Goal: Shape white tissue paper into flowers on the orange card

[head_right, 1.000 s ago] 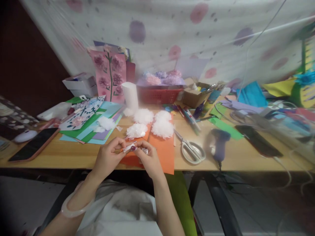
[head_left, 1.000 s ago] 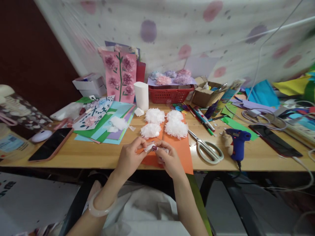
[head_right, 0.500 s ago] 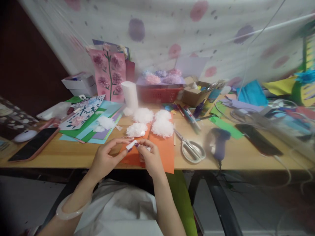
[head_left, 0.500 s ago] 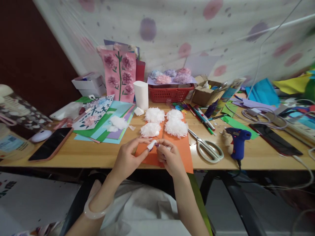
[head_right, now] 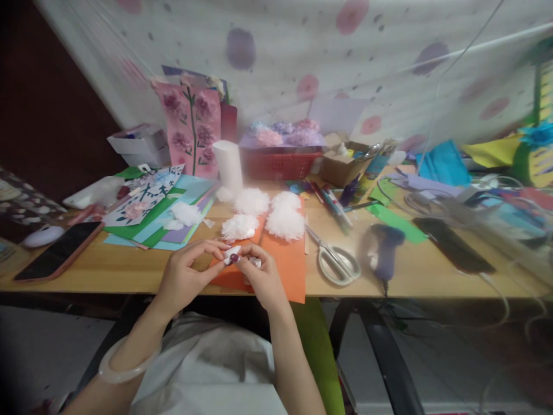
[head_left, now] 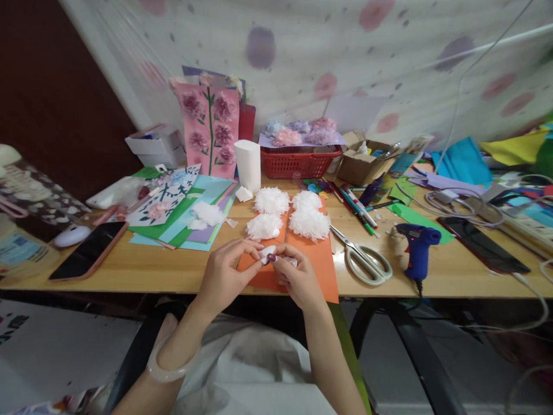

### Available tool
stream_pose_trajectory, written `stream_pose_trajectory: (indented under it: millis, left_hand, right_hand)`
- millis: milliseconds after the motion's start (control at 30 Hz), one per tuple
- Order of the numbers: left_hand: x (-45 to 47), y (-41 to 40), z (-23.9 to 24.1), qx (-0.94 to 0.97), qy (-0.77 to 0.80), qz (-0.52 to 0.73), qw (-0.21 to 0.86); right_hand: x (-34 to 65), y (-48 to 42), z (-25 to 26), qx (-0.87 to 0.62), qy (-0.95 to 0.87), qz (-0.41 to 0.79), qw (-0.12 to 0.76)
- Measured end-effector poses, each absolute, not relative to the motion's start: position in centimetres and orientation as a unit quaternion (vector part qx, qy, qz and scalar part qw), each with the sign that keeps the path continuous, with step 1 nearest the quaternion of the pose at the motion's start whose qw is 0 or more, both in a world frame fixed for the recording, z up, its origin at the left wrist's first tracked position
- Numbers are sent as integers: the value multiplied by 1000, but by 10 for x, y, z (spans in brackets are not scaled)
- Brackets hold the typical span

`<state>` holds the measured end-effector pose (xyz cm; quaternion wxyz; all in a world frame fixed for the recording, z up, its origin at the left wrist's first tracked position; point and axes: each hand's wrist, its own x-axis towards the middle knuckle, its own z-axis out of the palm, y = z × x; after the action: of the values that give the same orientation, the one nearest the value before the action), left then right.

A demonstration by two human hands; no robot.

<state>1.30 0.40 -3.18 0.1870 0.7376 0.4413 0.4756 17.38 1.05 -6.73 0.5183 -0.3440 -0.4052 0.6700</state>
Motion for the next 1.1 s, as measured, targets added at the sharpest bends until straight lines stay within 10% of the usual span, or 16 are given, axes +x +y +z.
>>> stream_pose_trajectory:
  millis: [1100]
  left_hand:
    - [11, 2, -35, 735, 392, 503, 230]
  right_hand:
    - [175, 10, -68, -346, -406, 661, 527]
